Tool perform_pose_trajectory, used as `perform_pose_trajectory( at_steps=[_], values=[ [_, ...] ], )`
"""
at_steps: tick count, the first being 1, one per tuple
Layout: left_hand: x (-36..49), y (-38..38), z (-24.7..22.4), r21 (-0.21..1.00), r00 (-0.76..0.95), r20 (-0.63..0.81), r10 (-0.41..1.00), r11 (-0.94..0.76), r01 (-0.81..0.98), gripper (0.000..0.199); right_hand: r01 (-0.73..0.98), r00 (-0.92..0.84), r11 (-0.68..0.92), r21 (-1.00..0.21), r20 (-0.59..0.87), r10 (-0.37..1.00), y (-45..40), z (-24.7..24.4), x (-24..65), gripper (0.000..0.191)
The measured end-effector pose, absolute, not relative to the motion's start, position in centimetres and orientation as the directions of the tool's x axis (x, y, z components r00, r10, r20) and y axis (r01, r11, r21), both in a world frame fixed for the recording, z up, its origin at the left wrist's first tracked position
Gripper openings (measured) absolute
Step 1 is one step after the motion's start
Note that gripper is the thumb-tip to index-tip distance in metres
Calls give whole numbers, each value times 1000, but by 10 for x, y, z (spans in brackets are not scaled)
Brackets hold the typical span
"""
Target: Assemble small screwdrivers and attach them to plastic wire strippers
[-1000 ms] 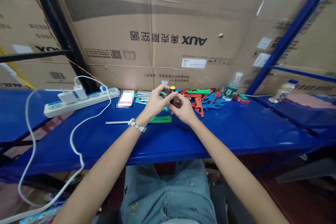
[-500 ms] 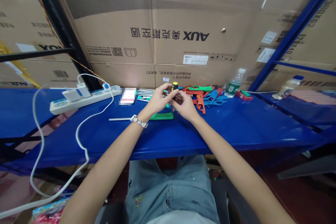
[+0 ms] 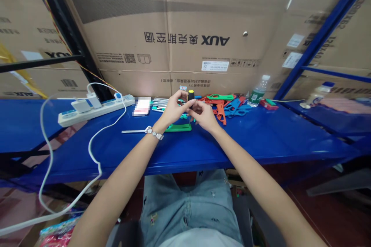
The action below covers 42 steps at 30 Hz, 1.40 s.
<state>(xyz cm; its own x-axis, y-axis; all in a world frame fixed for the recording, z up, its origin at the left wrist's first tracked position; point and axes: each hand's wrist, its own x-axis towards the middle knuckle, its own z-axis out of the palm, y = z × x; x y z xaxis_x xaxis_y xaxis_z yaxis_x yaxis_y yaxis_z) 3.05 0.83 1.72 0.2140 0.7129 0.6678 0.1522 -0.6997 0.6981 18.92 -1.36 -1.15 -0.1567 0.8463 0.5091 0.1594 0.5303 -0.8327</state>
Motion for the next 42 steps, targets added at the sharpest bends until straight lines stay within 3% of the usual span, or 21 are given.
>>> perform_pose_trajectory(
  at_steps=[12, 18, 42],
  values=[
    [22, 16, 15, 687, 231, 662, 713, -701, 194, 28, 157, -152, 539, -828, 519, 841, -14, -10, 193, 40],
    [28, 10, 17, 728, 298, 637, 710, -682, 68, 40, 219, -182, 569, -793, 540, 822, -17, -9, 192, 35],
    [28, 8, 19, 720, 289, 651, 702, -691, 59, 32, 257, -199, 579, -774, 543, 815, -21, -8, 191, 34]
  ],
)
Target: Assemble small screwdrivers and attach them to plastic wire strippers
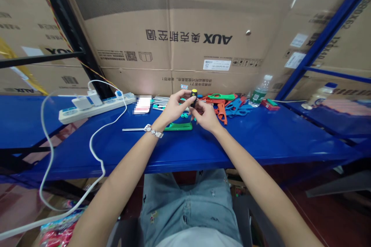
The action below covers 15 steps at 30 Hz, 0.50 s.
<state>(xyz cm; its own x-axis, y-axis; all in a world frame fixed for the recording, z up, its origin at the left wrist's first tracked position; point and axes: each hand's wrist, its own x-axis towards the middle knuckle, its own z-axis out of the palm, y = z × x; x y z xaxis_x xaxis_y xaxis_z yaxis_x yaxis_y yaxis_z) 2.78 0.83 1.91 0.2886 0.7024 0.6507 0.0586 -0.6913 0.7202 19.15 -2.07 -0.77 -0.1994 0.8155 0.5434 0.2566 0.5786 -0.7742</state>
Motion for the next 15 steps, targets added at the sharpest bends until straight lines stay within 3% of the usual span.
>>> perform_pose_trajectory(
  at_steps=[15],
  values=[
    [31, 6, 20, 714, 203, 665, 719, -692, 110, 41, 207, -168, 556, -805, 531, 831, -19, -8, 190, 45]
  ],
)
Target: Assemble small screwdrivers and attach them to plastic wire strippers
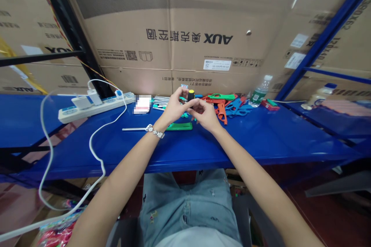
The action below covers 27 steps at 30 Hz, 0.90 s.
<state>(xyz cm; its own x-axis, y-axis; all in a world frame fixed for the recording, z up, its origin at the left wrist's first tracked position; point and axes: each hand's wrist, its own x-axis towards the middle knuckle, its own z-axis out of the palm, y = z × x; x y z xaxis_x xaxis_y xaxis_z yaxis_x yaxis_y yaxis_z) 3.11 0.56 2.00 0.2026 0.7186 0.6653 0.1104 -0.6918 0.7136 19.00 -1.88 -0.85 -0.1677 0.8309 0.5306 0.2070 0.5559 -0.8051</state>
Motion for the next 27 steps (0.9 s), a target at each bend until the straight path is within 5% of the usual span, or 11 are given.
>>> perform_pose_trajectory(
  at_steps=[8, 14, 20, 27],
  values=[
    [28, 6, 23, 699, 274, 659, 700, -705, 120, 36, 248, -188, 557, -793, 524, 830, -19, -8, 191, 37],
    [30, 4, 21, 661, 172, 709, 684, -730, 175, 32, 223, -168, 543, -809, 517, 839, -17, -12, 188, 50],
    [28, 3, 24, 647, 326, 679, 658, -746, 157, 29, 228, -246, 541, -809, 490, 836, -16, -10, 192, 48],
    [31, 3, 22, 670, 151, 705, 693, -720, 179, 35, 205, -121, 562, -802, 549, 827, -17, -12, 187, 47]
  ],
)
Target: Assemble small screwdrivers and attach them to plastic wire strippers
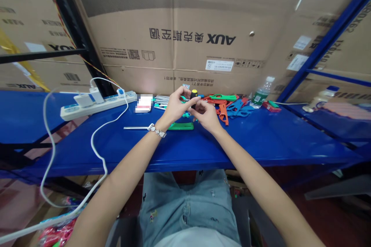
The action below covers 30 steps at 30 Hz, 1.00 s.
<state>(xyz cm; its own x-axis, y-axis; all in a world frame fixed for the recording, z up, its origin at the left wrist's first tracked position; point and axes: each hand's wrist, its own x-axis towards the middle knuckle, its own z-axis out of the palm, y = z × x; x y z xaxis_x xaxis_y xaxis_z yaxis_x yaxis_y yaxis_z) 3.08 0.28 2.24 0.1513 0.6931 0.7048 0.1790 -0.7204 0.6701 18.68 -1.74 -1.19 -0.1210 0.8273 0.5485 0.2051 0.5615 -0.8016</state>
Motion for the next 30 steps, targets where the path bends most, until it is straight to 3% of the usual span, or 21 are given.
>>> perform_pose_trajectory(
  at_steps=[7, 13, 21, 25, 30],
  values=[
    [28, 3, 23, 670, 326, 658, 679, -725, 159, 29, 289, -213, 594, -751, 554, 804, -16, -10, 192, 40],
    [31, 5, 20, 646, 187, 713, 676, -737, 201, 29, 293, -161, 575, -764, 554, 817, -17, -12, 188, 41],
    [27, 3, 22, 646, 332, 653, 681, -729, 225, 26, 328, -206, 559, -761, 520, 829, -16, -12, 192, 36],
    [29, 1, 23, 645, 259, 678, 688, -726, 241, 23, 314, -205, 551, -773, 511, 834, -19, -10, 189, 31],
    [33, 0, 23, 679, 174, 665, 726, -685, 265, 33, 203, -161, 469, -859, 444, 882, -22, -9, 186, 41]
  ],
)
